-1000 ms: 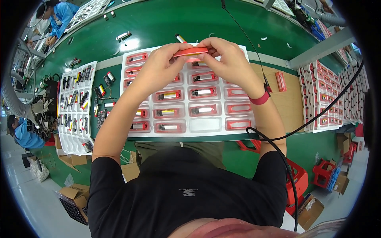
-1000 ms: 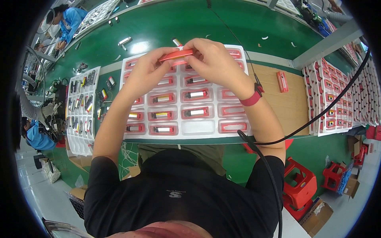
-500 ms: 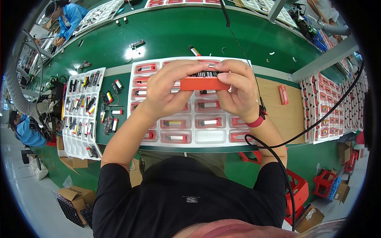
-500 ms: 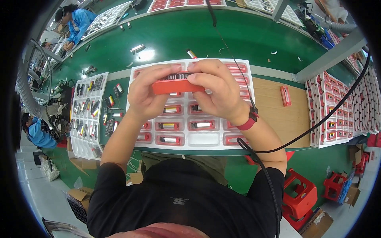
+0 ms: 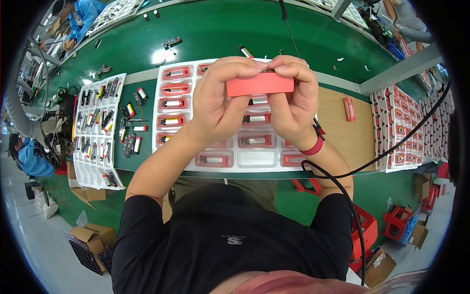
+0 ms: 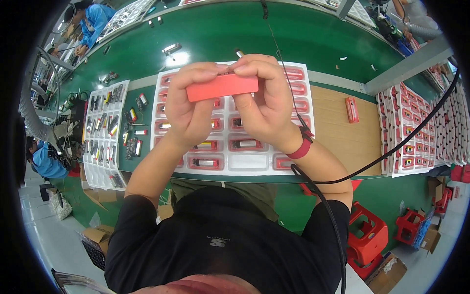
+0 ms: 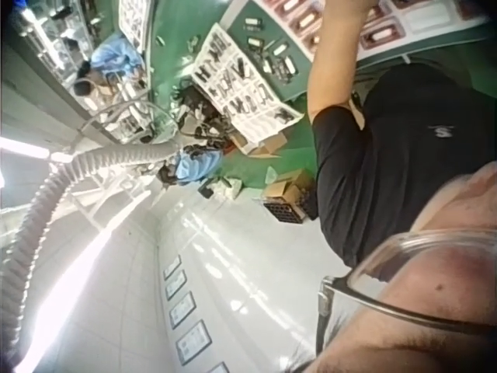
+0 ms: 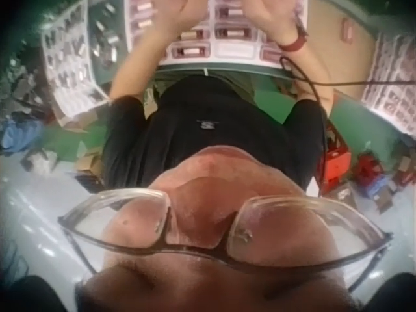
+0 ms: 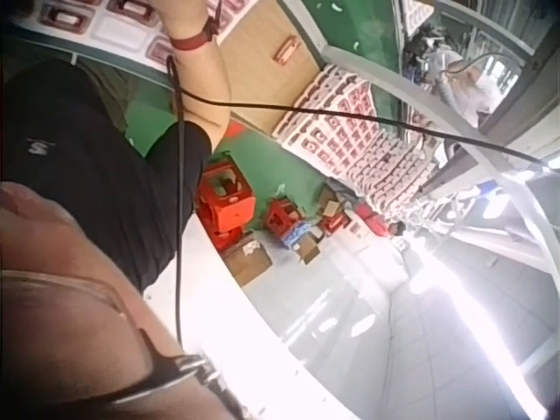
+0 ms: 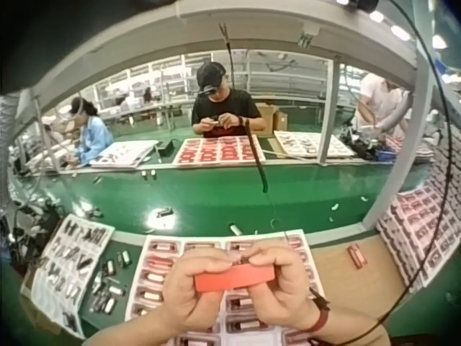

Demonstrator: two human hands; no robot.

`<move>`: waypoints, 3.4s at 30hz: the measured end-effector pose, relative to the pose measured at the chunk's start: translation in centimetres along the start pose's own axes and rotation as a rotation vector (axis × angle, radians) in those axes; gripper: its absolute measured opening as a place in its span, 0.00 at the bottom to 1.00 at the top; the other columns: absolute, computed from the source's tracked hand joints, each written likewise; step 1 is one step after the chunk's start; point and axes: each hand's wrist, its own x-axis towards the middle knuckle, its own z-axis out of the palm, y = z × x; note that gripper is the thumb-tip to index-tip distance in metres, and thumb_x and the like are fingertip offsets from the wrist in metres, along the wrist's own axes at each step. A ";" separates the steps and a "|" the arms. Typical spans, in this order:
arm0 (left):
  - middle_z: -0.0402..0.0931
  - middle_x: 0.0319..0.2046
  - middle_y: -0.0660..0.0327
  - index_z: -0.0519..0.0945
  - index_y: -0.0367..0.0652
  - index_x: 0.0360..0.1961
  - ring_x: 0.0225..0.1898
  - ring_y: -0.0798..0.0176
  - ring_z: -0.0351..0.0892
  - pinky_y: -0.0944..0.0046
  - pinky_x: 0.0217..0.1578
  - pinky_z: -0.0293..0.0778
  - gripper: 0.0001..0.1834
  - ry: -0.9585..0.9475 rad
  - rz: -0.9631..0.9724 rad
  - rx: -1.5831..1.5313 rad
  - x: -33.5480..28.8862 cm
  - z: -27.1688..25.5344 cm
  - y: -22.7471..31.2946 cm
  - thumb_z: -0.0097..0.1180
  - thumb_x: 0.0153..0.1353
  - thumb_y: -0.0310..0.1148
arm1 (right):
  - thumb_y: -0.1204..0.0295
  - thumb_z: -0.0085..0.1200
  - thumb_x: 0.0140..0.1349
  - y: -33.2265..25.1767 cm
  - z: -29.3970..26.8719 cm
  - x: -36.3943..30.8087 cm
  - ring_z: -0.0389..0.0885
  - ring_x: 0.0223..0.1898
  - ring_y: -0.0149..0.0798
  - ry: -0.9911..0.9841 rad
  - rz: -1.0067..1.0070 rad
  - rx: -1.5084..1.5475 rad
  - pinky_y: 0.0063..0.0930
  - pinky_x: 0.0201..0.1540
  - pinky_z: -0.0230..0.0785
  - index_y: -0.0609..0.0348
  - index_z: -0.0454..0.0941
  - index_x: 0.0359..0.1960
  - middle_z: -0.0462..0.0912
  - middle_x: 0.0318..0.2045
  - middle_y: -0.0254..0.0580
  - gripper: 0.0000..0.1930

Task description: The person assembles small electronic pod components and lithium batteries into plastic housings by hand, then places the completed assemblies into plastic sorting trays.

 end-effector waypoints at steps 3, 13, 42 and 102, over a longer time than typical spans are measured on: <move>0.78 0.56 0.51 0.74 0.35 0.56 0.56 0.58 0.79 0.58 0.58 0.75 0.16 0.032 -0.160 -0.173 0.4 0.4 0.5 0.53 0.69 0.20 | 0.84 0.58 0.66 0.0 -0.1 0.2 0.80 0.50 0.37 0.078 0.104 -0.010 0.29 0.55 0.74 0.64 0.73 0.55 0.76 0.50 0.46 0.17; 0.75 0.62 0.51 0.72 0.33 0.66 0.61 0.58 0.78 0.53 0.63 0.75 0.33 -0.336 -0.547 -0.585 -2.5 -4.7 1.3 0.64 0.58 0.14 | 0.88 0.64 0.58 -3.8 -3.1 -3.4 0.80 0.53 0.38 -0.020 0.504 0.296 0.33 0.56 0.77 0.65 0.79 0.52 0.78 0.52 0.45 0.20; 0.85 0.42 0.53 0.86 0.39 0.46 0.43 0.47 0.86 0.56 0.45 0.81 0.13 -0.505 -0.367 0.348 -3.6 -1.6 4.5 0.64 0.59 0.23 | 0.82 0.66 0.58 -7.6 -3.6 -6.4 0.83 0.41 0.37 -0.167 0.614 -0.388 0.28 0.45 0.76 0.66 0.83 0.46 0.85 0.39 0.44 0.14; 0.81 0.47 0.57 0.74 0.39 0.62 0.50 0.60 0.80 0.60 0.49 0.77 0.21 -0.418 -1.076 -0.195 4.6 6.6 -12.5 0.52 0.69 0.32 | 0.77 0.60 0.65 4.4 -15.7 5.1 0.85 0.39 0.30 0.034 0.704 -0.105 0.21 0.45 0.77 0.67 0.83 0.46 0.86 0.37 0.39 0.10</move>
